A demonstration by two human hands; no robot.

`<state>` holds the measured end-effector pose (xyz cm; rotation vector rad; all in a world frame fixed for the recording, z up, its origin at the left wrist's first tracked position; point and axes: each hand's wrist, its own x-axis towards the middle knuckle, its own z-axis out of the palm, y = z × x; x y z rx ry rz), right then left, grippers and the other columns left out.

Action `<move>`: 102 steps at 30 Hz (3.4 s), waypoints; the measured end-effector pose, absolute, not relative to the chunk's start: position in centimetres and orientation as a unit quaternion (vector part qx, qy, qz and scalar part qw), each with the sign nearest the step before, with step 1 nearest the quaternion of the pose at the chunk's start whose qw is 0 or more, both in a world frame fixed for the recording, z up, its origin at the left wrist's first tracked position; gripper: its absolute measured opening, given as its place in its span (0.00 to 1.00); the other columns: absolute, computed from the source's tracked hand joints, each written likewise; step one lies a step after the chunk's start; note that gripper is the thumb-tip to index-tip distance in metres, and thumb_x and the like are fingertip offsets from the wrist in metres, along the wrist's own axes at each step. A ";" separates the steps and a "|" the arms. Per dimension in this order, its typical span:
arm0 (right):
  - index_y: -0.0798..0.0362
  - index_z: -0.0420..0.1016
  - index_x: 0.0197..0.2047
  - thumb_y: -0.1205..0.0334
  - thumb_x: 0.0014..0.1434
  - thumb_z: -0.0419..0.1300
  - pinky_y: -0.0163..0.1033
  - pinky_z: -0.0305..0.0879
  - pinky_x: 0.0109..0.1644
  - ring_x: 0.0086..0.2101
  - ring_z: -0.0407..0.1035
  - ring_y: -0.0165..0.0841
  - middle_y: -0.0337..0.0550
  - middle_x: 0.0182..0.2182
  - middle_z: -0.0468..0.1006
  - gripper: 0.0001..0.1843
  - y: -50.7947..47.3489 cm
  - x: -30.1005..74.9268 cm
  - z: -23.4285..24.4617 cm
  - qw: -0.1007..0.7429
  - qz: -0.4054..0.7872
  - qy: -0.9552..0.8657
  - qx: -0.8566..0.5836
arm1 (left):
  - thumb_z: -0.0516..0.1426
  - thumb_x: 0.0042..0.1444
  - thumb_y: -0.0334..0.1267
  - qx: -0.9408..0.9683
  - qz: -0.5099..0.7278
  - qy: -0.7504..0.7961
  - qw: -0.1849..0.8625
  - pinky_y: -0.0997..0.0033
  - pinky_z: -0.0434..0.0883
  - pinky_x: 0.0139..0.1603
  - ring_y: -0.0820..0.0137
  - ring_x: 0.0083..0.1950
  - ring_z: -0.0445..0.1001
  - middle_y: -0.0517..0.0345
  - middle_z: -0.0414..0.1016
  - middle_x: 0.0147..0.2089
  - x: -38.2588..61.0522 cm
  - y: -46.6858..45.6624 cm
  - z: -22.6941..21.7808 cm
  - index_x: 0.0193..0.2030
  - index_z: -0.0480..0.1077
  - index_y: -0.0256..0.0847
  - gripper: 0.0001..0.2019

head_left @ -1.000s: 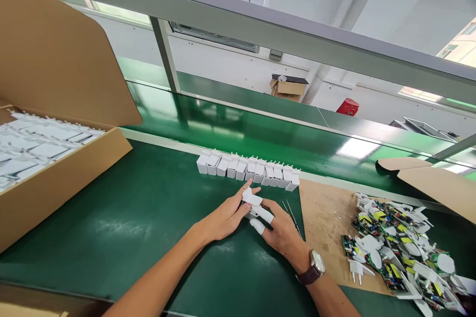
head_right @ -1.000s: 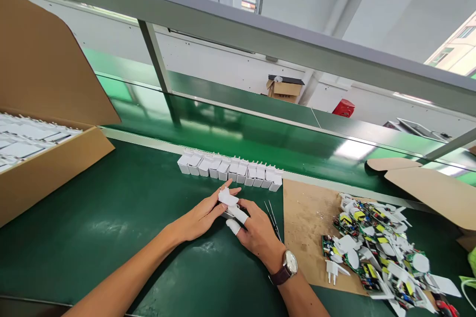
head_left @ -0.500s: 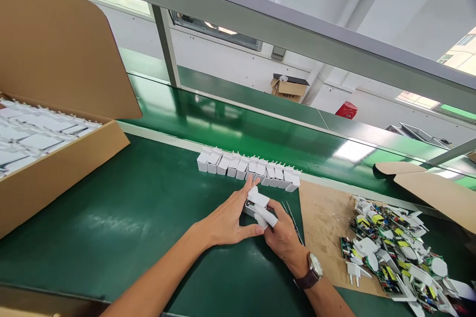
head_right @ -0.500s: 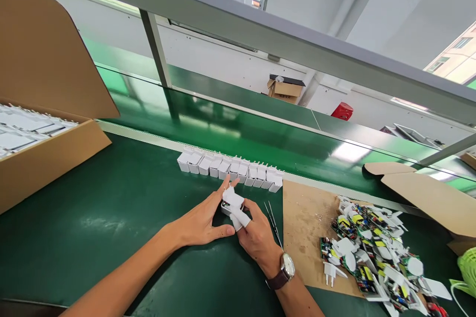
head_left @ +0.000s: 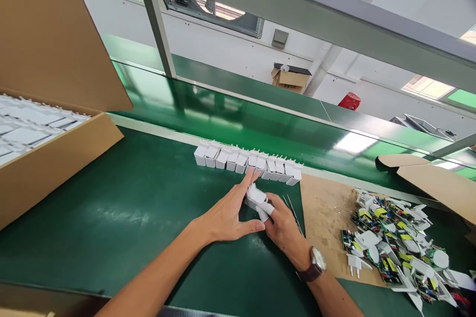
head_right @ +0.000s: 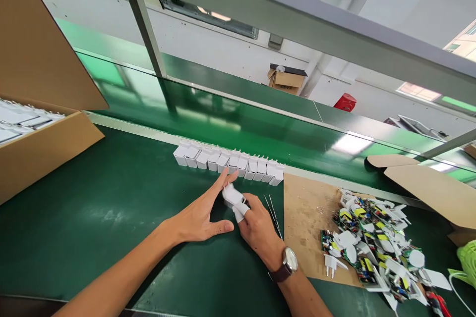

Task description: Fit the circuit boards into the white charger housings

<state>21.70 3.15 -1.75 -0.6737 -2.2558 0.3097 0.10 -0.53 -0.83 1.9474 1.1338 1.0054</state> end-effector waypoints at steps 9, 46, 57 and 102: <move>0.48 0.65 0.66 0.71 0.68 0.57 0.45 0.79 0.49 0.48 0.76 0.39 0.51 0.49 0.78 0.25 3.4 21.3 -2.6 0.385 0.128 -0.873 -0.271 | 0.46 0.74 0.46 0.667 0.430 0.517 0.321 0.59 0.74 0.57 0.65 0.51 0.76 0.49 0.73 0.58 0.4 0.1 -2.0 0.78 0.43 0.46 0.30; 0.52 0.79 0.45 0.40 0.60 0.67 0.51 0.75 0.48 0.43 0.78 0.45 0.48 0.36 0.83 0.23 2.7 20.0 -3.3 0.380 0.762 -0.419 -0.316 | 0.65 0.62 0.43 0.742 0.481 0.433 0.174 0.57 0.79 0.54 0.61 0.53 0.79 0.50 0.75 0.60 1.2 -0.1 -2.7 0.78 0.45 0.54 0.44; 0.51 0.78 0.48 0.38 0.61 0.65 0.50 0.74 0.50 0.47 0.77 0.45 0.48 0.39 0.83 0.25 2.8 20.2 -3.6 0.371 0.749 -0.445 -0.322 | 0.66 0.61 0.41 0.757 0.471 0.420 0.170 0.58 0.79 0.52 0.61 0.52 0.78 0.49 0.75 0.60 1.2 -0.2 -2.2 0.78 0.43 0.54 0.46; 0.50 0.59 0.72 0.62 0.50 0.74 0.37 0.66 0.35 0.29 0.65 0.30 0.33 0.31 0.72 0.49 2.7 20.8 -4.3 0.326 0.440 -0.749 -0.372 | 0.65 0.62 0.40 0.824 0.355 0.407 0.168 0.56 0.79 0.55 0.58 0.56 0.81 0.43 0.79 0.59 0.5 -0.5 0.1 0.38 0.74 0.43 0.06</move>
